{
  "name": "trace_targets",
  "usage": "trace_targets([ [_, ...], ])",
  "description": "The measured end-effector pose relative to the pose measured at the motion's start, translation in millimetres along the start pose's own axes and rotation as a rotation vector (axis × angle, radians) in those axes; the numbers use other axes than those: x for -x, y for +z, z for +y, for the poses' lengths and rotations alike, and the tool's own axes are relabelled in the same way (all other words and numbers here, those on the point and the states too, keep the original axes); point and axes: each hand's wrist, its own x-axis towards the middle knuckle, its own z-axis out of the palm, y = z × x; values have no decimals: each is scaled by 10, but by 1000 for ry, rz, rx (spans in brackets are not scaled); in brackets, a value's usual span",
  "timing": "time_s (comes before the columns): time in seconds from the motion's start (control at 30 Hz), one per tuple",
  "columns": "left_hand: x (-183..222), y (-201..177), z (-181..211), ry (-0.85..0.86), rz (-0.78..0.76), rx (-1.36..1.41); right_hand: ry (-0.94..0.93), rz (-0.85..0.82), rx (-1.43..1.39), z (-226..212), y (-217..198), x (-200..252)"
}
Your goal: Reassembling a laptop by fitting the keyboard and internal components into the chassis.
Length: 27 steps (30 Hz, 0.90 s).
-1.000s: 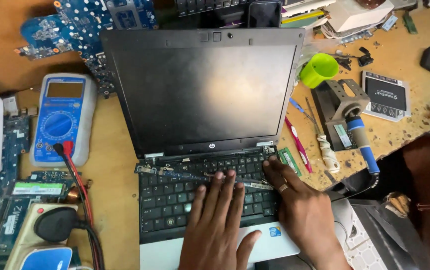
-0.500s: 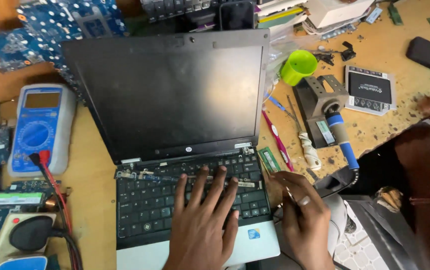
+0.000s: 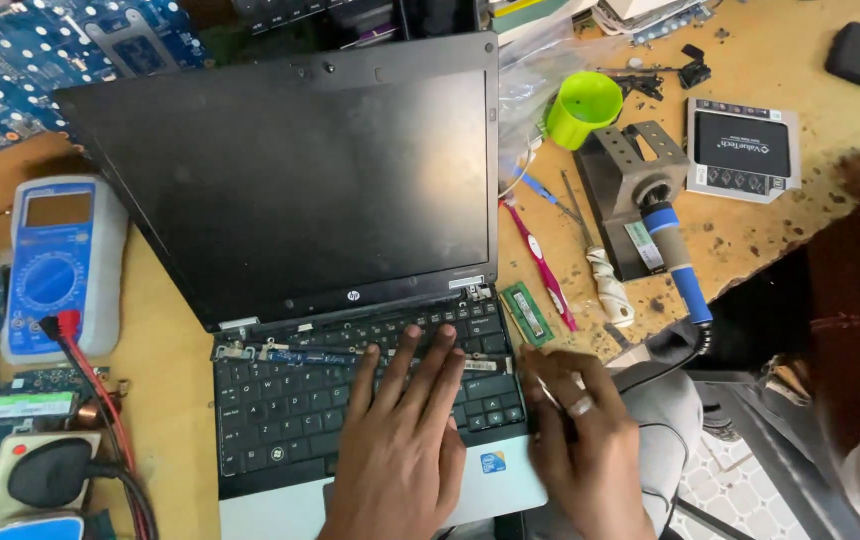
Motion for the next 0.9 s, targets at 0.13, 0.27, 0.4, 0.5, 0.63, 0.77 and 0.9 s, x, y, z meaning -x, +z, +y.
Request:
trace_targets([
  [0.13,-11,-43,11,-11,-10,42,115,-264,212,48,-7,-204],
  [0.27,-16,-69,1,-14,1,84,148,-384,428,64,112,-307],
  [0.4,10,-26,-16,-28,-28,92,186,-413,460,136,117,-273],
  [0.5,-7,-57,-15,-25,-7,108,161,-406,523,137,140,-270],
  [0.63,22,-61,-8,-8,23,77,154,-376,422,81,132,-307],
  [0.77,31,-74,-13,-5,20,94,172,-378,395,48,124,-325],
  [0.9,10,-68,-19,-4,39,39,160,-393,417,49,161,-352],
])
